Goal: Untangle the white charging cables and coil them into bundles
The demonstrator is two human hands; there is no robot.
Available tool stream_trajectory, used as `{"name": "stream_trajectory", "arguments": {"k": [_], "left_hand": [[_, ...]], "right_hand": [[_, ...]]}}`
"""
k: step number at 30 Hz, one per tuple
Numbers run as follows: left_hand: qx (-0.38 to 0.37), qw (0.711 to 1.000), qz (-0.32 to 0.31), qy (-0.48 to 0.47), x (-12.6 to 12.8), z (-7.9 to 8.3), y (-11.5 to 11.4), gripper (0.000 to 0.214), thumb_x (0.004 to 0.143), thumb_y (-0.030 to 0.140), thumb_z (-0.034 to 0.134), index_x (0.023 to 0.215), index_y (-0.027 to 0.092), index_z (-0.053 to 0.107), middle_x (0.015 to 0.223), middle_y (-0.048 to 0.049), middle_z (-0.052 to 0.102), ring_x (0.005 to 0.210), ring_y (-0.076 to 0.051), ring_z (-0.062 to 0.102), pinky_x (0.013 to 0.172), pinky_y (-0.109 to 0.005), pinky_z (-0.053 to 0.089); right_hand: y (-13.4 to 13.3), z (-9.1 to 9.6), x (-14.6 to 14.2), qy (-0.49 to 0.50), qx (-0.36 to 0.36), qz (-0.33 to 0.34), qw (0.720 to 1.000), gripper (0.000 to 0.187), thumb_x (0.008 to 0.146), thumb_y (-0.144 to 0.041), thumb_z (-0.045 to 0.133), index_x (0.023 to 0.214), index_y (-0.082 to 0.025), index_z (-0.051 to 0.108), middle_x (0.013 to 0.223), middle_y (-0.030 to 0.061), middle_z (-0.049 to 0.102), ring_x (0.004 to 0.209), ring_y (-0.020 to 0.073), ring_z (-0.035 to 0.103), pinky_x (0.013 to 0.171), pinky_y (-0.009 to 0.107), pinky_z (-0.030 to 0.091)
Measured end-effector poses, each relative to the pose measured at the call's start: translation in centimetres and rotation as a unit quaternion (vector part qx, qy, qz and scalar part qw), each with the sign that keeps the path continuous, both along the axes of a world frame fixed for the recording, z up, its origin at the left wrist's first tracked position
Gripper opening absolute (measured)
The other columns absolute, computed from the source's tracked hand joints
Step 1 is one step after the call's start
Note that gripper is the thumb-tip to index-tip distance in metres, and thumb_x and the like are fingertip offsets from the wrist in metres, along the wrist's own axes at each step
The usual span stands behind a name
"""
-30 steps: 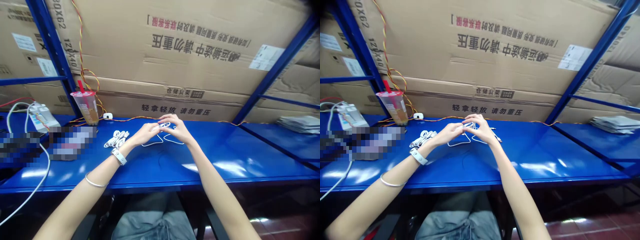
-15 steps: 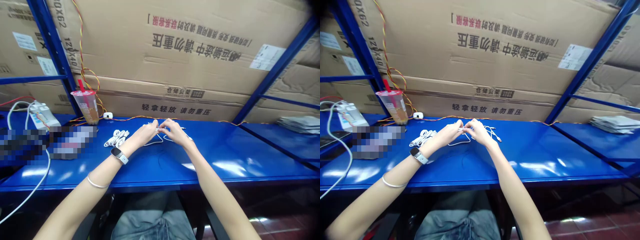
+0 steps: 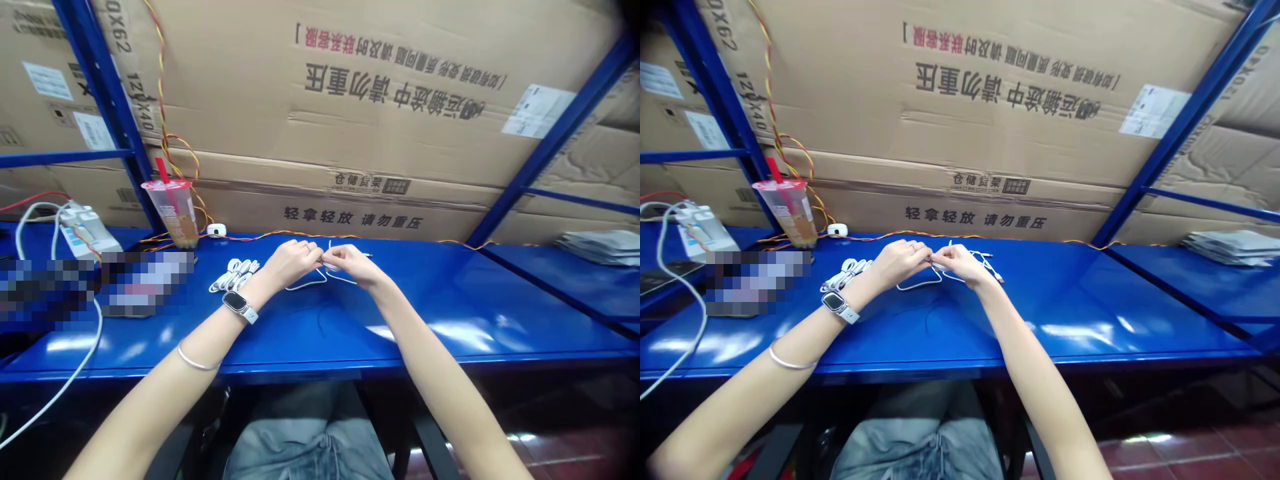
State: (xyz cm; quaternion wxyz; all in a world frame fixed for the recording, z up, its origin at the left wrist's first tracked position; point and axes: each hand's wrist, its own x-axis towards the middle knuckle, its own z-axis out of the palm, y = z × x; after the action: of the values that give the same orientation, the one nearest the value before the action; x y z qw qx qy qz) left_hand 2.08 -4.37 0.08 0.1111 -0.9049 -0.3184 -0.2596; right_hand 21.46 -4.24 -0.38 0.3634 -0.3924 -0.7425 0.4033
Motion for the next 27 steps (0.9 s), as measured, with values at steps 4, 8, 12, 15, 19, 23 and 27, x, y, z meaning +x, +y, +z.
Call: {"name": "stream_trajectory", "arguments": {"k": [4,8,12,15,19,23,27], "left_hand": [[0.134,0.99,0.007,0.04,0.3,-1.0,0.5,0.028,0.097,0.033,0.041,0.095,0.012,0.061,0.094,-0.0141,0.064,0.091,-0.025,0.057,0.082,-0.038,0.036],[0.201,0.977,0.03,0.069,0.6,-2.0,0.8,0.034,0.099,0.031,0.034,0.094,0.011,0.061,0.09,-0.0126,0.064,0.087,-0.024,0.057,0.079,-0.039,0.036],[0.218,0.972,0.052,0.072,0.8,-2.2,0.6,0.035,0.1,0.029,0.032,0.092,0.011,0.062,0.086,-0.0114,0.064,0.082,-0.024,0.057,0.074,-0.039,0.034],[0.216,0.972,0.052,0.075,0.8,-2.0,0.2,0.035,0.1,0.028,0.032,0.091,0.012,0.062,0.082,-0.0104,0.063,0.08,-0.023,0.057,0.071,-0.038,0.033],[0.217,0.973,0.042,0.066,0.7,-1.5,-0.2,0.035,0.1,0.028,0.034,0.089,0.013,0.063,0.08,-0.0095,0.064,0.08,-0.021,0.057,0.071,-0.037,0.033],[0.211,0.976,0.037,0.049,0.5,-1.3,-0.4,0.034,0.1,0.029,0.035,0.087,0.014,0.063,0.079,-0.0084,0.066,0.078,-0.02,0.059,0.073,-0.037,0.033],[0.158,0.986,0.044,0.035,0.7,-0.9,-0.7,0.033,0.1,0.031,0.036,0.094,0.014,0.064,0.082,-0.0078,0.069,0.076,-0.018,0.061,0.081,-0.039,0.033]], "right_hand": [[-0.1,0.2,0.2,0.036,-0.085,0.016,0.996,0.046,0.072,-0.057,0.069,0.062,-0.016,0.05,0.059,-0.0045,0.04,0.056,0.008,0.032,0.055,0.025,0.026],[-0.2,0.2,0.2,0.033,-0.064,0.005,0.997,0.043,0.073,-0.054,0.07,0.063,-0.017,0.05,0.06,-0.004,0.044,0.056,0.0092,0.04,0.056,0.025,0.033],[-0.3,0.2,0.0,0.031,-0.032,0.006,0.999,0.041,0.08,-0.054,0.063,0.066,-0.018,0.049,0.057,-0.004,0.046,0.053,0.0095,0.043,0.053,0.025,0.033],[-0.4,0.2,0.1,0.04,-0.053,0.024,0.998,0.041,0.082,-0.055,0.06,0.068,-0.018,0.048,0.055,-0.0046,0.046,0.05,0.009,0.042,0.05,0.024,0.034],[-0.8,0.7,0.1,0.059,-0.079,0.036,0.994,0.039,0.083,-0.053,0.061,0.071,-0.018,0.048,0.055,-0.0051,0.047,0.049,0.0081,0.043,0.048,0.022,0.034],[-1.2,1.0,-0.3,0.076,-0.094,0.021,0.992,0.042,0.079,-0.055,0.065,0.07,-0.018,0.048,0.054,-0.0057,0.045,0.047,0.007,0.041,0.045,0.021,0.034],[-1.2,1.0,-0.6,0.09,-0.118,-0.011,0.989,0.041,0.076,-0.055,0.068,0.069,-0.017,0.051,0.051,-0.005,0.047,0.044,0.0065,0.041,0.041,0.019,0.03]]}}
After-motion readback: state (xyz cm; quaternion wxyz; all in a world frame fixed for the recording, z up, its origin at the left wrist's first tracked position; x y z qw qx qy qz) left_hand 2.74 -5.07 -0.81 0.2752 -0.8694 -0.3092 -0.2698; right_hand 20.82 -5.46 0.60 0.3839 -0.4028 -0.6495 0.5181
